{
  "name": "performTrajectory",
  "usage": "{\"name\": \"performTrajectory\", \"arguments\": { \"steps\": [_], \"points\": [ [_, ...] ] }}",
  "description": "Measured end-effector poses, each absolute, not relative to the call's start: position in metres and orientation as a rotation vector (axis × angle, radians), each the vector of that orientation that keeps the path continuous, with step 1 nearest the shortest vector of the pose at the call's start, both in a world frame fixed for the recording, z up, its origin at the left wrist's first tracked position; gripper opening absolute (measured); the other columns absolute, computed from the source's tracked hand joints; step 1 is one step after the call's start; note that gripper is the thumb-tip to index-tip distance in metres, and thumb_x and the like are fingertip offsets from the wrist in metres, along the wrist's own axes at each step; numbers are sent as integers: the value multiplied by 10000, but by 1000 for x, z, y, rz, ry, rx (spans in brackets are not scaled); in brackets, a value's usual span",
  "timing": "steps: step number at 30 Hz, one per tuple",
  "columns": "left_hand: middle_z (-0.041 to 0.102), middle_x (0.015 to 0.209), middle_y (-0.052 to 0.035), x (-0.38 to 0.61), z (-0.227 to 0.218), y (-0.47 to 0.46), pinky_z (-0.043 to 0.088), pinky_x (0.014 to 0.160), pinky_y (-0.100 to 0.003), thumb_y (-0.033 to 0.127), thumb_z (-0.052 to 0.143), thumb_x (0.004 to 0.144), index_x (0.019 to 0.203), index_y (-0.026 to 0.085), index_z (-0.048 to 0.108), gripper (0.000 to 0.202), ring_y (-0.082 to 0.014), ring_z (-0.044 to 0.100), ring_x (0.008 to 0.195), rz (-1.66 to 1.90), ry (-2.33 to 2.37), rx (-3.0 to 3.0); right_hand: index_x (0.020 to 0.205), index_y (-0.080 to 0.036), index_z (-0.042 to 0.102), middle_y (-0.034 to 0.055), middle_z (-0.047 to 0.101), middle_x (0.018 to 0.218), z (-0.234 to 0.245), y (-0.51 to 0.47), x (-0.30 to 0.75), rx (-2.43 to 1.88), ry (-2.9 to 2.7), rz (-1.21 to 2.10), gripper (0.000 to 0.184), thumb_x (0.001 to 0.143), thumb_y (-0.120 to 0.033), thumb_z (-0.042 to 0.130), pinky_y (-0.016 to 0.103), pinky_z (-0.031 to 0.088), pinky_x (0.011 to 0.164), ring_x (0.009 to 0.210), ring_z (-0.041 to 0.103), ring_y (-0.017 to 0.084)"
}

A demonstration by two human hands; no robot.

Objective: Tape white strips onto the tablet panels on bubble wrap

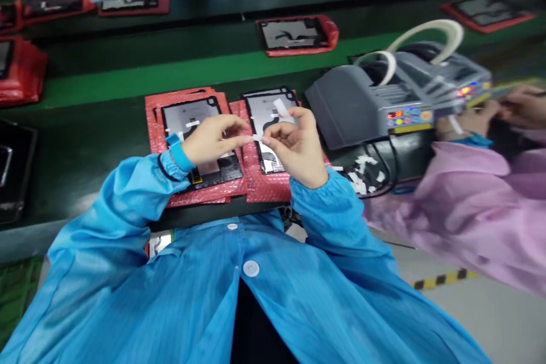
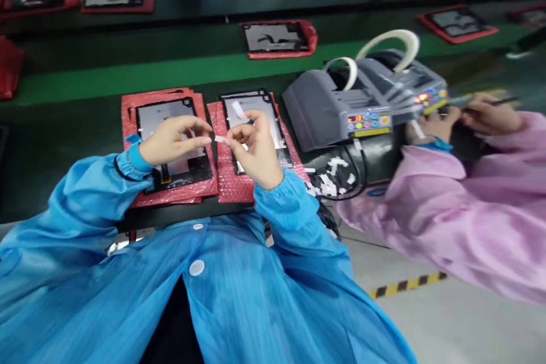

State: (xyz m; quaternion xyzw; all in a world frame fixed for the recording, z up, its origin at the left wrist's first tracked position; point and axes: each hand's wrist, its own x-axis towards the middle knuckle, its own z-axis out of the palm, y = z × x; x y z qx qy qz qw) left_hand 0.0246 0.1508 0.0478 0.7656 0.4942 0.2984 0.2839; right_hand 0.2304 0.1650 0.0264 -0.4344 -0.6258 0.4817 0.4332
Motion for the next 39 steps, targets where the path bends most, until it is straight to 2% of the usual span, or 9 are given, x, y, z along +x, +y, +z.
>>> {"name": "performTrajectory", "arguments": {
  "steps": [4,8,13,18,23,25,28,39],
  "points": [
    [686,769,-24,17,40,150,471,693,-256,427,606,900,759,156,644,308,-131,605,720,798,1394,1933,1065,-276,422,-20,599,884,22,173,202,-1006,-1614,1357,550,696,-408,808,315,544,695,740,625,138],
    [641,685,10,2,33,146,438,642,-248,303,621,879,734,159,618,205,-111,556,632,834,1495,1819,1042,-270,405,-32,608,828,17,184,196,-1027,-1589,1373,564,679,-380,821,299,537,701,762,635,142],
    [634,671,16,-4,30,146,426,624,-250,301,621,873,757,160,632,184,-112,539,618,825,1515,1764,1037,-261,391,-60,591,758,5,192,186,-1029,-1614,1426,548,691,-351,807,282,523,712,750,633,130],
    [636,690,3,-6,22,150,419,628,-267,319,609,888,792,159,647,190,-123,531,631,798,1557,1768,1110,-268,380,-61,601,786,-5,196,178,-1047,-1612,1387,545,729,-324,767,289,525,714,742,632,124],
    [622,795,-42,-1,15,156,467,825,-371,268,595,878,771,156,648,163,-198,567,824,638,1733,1896,1134,-260,382,-45,598,801,-16,208,177,-1099,-1644,1409,556,726,-301,758,324,538,711,711,618,132],
    [621,890,-75,5,16,158,445,907,-433,252,582,882,778,151,657,163,-251,558,955,508,1848,1914,1126,-254,381,-43,588,784,-20,214,176,-1109,-1684,1437,550,724,-275,756,344,538,717,697,615,138],
    [609,1025,-111,12,24,158,409,956,-484,238,551,906,826,143,672,173,-312,510,1106,326,1940,1873,1123,-246,370,-45,579,764,-26,220,177,-1141,-1745,1455,548,720,-221,741,365,531,733,686,617,148],
    [598,1073,-111,20,32,158,369,990,-489,219,535,920,865,150,691,179,-325,470,1172,155,1943,1810,1119,-223,381,-55,559,713,-26,225,178,-1236,-1831,1468,533,712,-157,718,343,502,701,660,589,146]
  ]
}}
